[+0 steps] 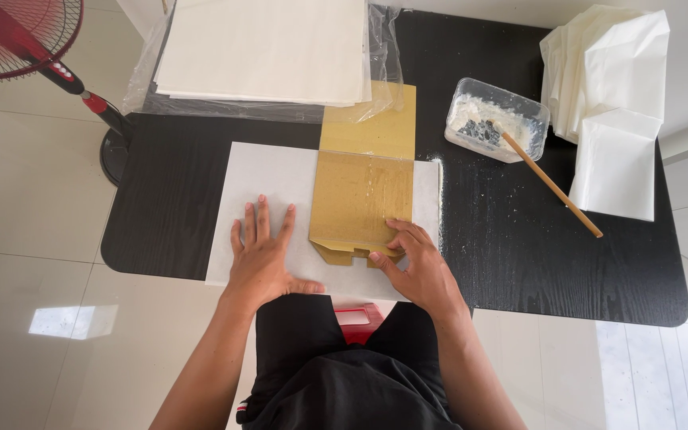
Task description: Folding paper sheets and applying adhesive with a brush to create bags
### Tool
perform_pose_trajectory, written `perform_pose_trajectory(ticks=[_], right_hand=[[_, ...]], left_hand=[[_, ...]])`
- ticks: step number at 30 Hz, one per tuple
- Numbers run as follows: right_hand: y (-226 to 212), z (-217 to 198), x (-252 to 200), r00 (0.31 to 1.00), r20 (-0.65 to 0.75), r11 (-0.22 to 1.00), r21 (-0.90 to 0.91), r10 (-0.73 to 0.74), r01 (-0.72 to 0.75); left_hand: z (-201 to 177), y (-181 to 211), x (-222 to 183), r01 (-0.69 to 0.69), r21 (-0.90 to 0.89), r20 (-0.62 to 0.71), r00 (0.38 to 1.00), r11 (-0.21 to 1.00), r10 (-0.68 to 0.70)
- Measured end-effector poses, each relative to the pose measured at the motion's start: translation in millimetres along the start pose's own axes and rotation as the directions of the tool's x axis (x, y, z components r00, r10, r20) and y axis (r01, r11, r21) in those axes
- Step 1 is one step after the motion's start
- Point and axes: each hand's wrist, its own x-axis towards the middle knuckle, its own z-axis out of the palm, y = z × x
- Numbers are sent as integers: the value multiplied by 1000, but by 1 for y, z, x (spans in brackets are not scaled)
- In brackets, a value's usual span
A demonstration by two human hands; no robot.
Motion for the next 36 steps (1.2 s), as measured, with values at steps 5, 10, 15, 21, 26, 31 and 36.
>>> perform_pose_trajectory(ticks=[5, 10, 15, 21, 26, 31, 36], right_hand=[[0, 1, -2, 999, 19, 999, -23, 32, -32], [-8, -2, -1, 995, 58, 997, -30, 76, -74], [-9, -2, -1, 986, 99, 989, -81, 131, -123], [-12, -2, 0, 976, 117, 980, -107, 183, -170], [-10, -2, 1, 981, 125, 985, -104, 151, -139], [3, -6, 3, 993, 101, 997, -60, 60, -54], [25, -20, 9, 991, 135, 999, 41, 10, -15]], left_hand=[[7, -25, -9, -66, 35, -2, 998, 997, 67], [8, -58, -13, -75, 55, -44, 996, 996, 78], [9, -93, -12, -106, -123, -288, 955, 987, 66], [27, -89, 23, 251, -150, -415, 862, 956, -292], [35, -44, 43, 106, -8, -273, 956, 994, -104], [31, -12, 64, -117, -21, -192, 975, 993, 111], [17, 19, 65, -378, -23, -121, 920, 925, 373]])
